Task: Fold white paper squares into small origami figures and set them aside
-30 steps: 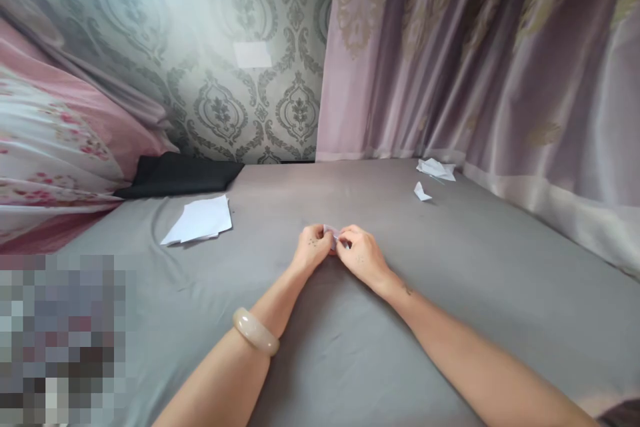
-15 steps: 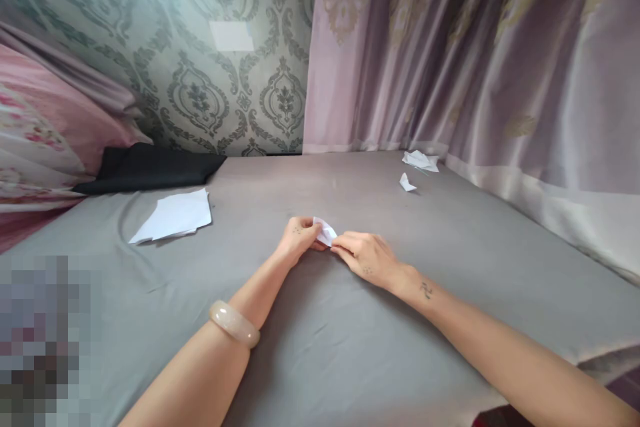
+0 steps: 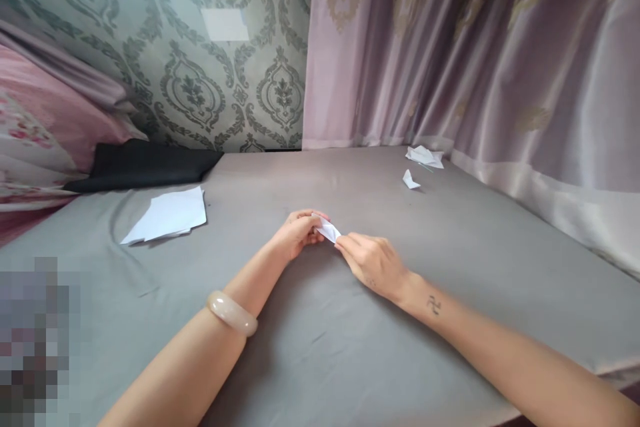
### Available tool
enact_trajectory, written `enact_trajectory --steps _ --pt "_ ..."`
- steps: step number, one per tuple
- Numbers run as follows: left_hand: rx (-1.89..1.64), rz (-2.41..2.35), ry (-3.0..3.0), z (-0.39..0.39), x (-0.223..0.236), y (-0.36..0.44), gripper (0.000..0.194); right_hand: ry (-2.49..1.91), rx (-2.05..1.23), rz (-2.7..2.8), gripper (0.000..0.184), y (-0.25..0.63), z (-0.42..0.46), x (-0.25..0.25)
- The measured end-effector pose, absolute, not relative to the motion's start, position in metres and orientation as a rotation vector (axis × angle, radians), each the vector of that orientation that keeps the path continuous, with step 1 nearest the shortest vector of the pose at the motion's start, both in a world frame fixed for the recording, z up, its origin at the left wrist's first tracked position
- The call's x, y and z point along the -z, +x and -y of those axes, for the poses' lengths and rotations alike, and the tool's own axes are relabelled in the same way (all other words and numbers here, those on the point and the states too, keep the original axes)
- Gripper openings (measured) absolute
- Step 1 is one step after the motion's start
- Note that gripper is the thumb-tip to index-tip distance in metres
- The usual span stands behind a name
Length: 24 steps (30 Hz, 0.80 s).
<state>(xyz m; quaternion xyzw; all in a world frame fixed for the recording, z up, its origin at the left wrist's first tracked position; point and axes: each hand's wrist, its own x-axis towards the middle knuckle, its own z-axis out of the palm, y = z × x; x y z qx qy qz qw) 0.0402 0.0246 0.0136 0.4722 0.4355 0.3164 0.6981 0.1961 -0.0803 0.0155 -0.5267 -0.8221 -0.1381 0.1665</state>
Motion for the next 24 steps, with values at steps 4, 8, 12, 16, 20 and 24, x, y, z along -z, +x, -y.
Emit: enact_trajectory --steps 4,8,12,16,20,24 --pt "-0.783 -0.921 1.009 -0.028 -0.007 0.038 0.014 -1.475 0.421 2.277 0.030 0.196 0.081 -0.010" --pt "-0.841 -0.925 0.960 -0.026 -0.007 0.040 0.013 -1.480 0.398 2.233 0.031 0.195 0.082 -0.010" --pt "-0.844 -0.885 0.991 -0.019 -0.013 0.043 0.010 -1.489 0.319 2.180 0.028 0.194 0.084 -0.008" --pt "-0.825 -0.828 1.071 -0.010 -0.018 0.046 0.009 -1.541 0.215 2.077 0.026 0.196 0.084 -0.008" --pt "-0.813 -0.806 1.113 -0.006 -0.018 0.047 0.014 -1.568 0.196 2.015 0.028 0.200 0.083 -0.010" --pt "-0.765 -0.810 1.133 -0.005 -0.016 0.045 0.021 -1.557 0.146 2.026 0.025 0.203 0.083 -0.011"
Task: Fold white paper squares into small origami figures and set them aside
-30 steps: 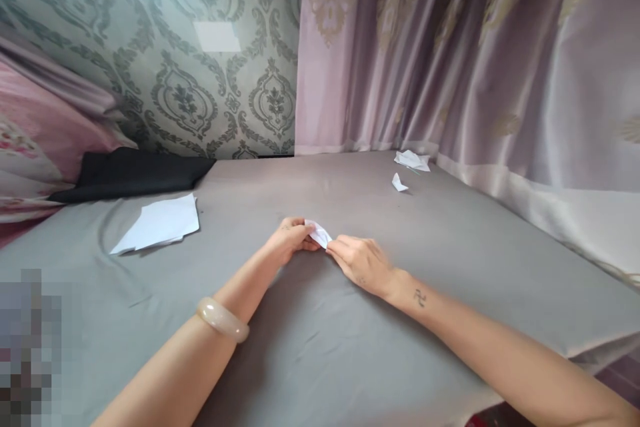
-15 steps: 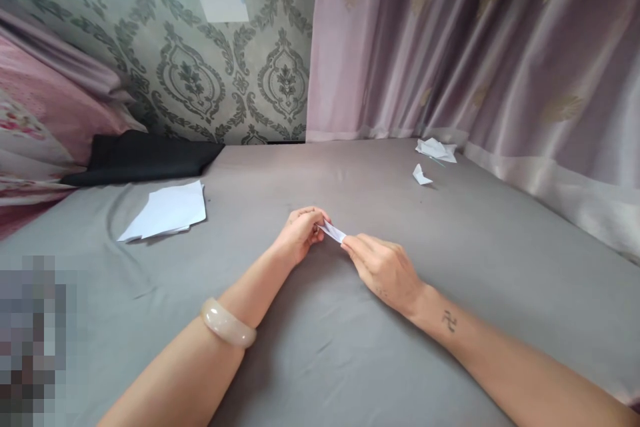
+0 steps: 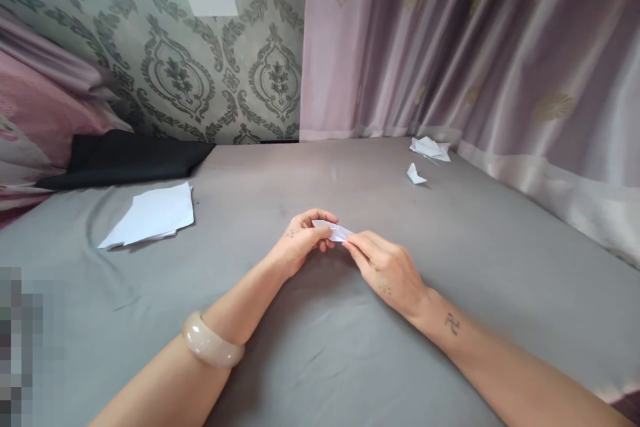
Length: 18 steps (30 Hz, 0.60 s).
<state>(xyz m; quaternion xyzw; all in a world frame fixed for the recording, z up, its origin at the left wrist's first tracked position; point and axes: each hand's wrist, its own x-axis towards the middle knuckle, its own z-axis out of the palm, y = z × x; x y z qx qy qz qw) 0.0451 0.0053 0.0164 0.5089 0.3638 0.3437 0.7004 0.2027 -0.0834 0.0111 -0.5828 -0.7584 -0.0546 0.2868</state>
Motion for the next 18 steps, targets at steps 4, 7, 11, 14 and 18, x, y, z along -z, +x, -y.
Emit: enact_trajectory --steps 4,7,11,14,18 --pt "-0.766 -0.791 1.180 -0.0043 -0.0167 0.0451 0.014 -1.598 0.071 1.984 0.022 0.2022 0.0841 -0.0110" --pt "-0.775 -0.796 1.235 -0.0030 -0.0174 0.0470 0.017 -1.618 0.048 1.972 0.026 0.2015 0.0848 -0.0108" --pt "-0.770 -0.799 1.268 -0.0029 -0.0158 0.0489 0.020 -1.611 0.057 2.009 0.026 0.2023 0.0864 -0.0098" --pt "-0.767 -0.844 1.287 -0.0032 -0.0132 0.0493 0.025 -1.602 0.088 2.070 0.026 0.2029 0.0878 -0.0100" --pt "-0.811 -0.894 1.225 -0.0001 -0.0111 0.0515 0.026 -1.614 0.167 2.100 0.027 0.2021 0.0882 -0.0115"
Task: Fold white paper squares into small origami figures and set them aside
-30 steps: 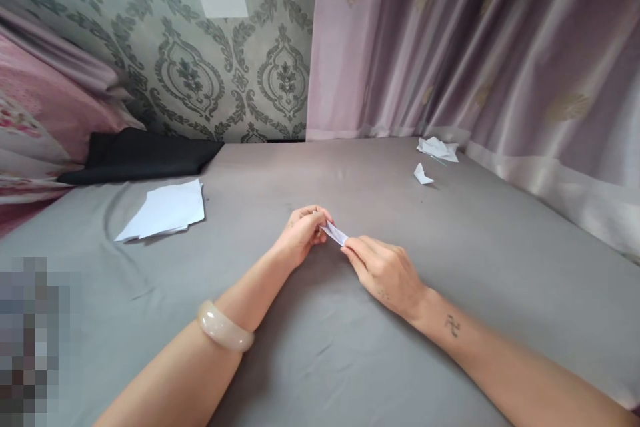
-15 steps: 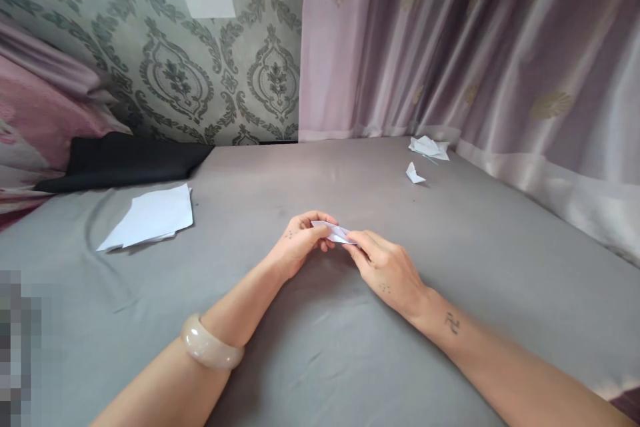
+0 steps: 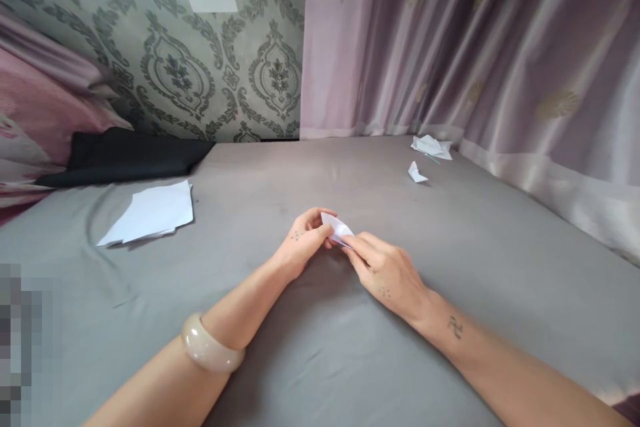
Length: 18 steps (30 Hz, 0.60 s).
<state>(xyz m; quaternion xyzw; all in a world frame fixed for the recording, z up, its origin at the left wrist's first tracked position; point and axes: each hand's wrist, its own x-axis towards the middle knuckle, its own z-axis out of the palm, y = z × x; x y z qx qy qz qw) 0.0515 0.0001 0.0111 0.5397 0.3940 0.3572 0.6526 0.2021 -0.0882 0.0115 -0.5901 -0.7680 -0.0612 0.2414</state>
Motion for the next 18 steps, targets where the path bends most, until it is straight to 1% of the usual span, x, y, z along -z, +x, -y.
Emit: enact_trajectory --steps 3,5,8,12,18 --pt "-0.777 -0.866 1.169 0.006 -0.012 0.055 0.015 -1.659 0.220 2.065 0.027 0.201 0.088 -0.012" --pt "-0.777 -0.814 1.132 0.010 -0.012 0.058 0.012 -1.683 0.234 2.048 0.027 0.200 0.088 -0.011" --pt "-0.797 -0.774 1.067 0.014 -0.012 0.061 0.018 -1.685 0.256 2.046 0.027 0.199 0.088 -0.008" --pt "-0.834 -0.852 1.010 0.015 -0.011 0.062 0.027 -1.644 0.296 2.088 0.027 0.195 0.089 -0.006" --pt "-0.816 -1.030 0.988 0.012 -0.017 0.058 0.030 -1.606 0.287 2.096 0.025 0.193 0.090 -0.008"
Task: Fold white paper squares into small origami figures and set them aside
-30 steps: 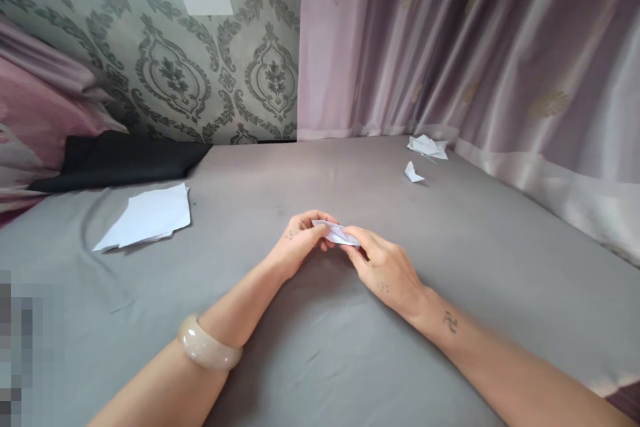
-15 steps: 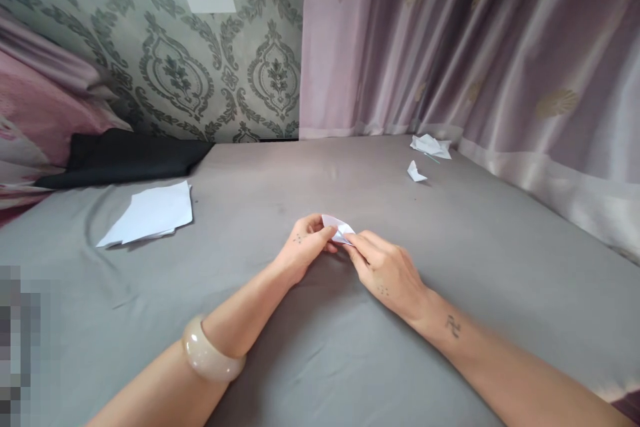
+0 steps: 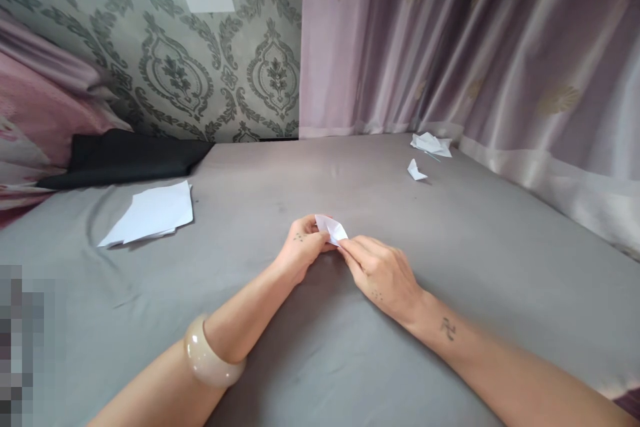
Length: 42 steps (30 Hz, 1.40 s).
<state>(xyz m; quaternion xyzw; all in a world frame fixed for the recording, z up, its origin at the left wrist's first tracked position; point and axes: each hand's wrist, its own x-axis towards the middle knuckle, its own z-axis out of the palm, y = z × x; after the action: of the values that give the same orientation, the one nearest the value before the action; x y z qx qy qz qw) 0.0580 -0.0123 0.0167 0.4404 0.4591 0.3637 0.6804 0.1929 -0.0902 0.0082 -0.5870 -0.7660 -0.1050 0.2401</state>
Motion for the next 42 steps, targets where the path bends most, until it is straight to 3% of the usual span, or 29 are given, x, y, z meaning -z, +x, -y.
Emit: enact_trajectory --steps 4,7,13,20,26,42 --pt "-0.790 -1.015 1.035 0.011 -0.017 0.057 0.026 -1.572 0.244 2.108 0.028 0.193 0.091 -0.009" --pt "-0.769 -0.966 1.073 0.009 -0.016 0.057 0.012 -1.585 0.164 2.037 0.028 0.192 0.091 -0.008" --pt "-0.843 -1.050 1.081 0.000 -0.019 0.050 0.039 -1.720 0.101 1.919 0.028 0.209 0.079 -0.006" --pt "-0.813 -1.118 1.118 -0.010 -0.011 0.048 0.022 -2.200 0.172 1.802 0.031 0.282 0.028 -0.016" --pt "-0.803 -1.094 1.159 -0.013 -0.003 0.050 0.019 -2.406 0.151 1.582 0.038 0.325 -0.017 -0.017" --pt "-0.802 -1.143 1.136 -0.008 -0.013 0.052 0.011 -2.388 0.083 1.523 0.036 0.348 -0.047 -0.010"
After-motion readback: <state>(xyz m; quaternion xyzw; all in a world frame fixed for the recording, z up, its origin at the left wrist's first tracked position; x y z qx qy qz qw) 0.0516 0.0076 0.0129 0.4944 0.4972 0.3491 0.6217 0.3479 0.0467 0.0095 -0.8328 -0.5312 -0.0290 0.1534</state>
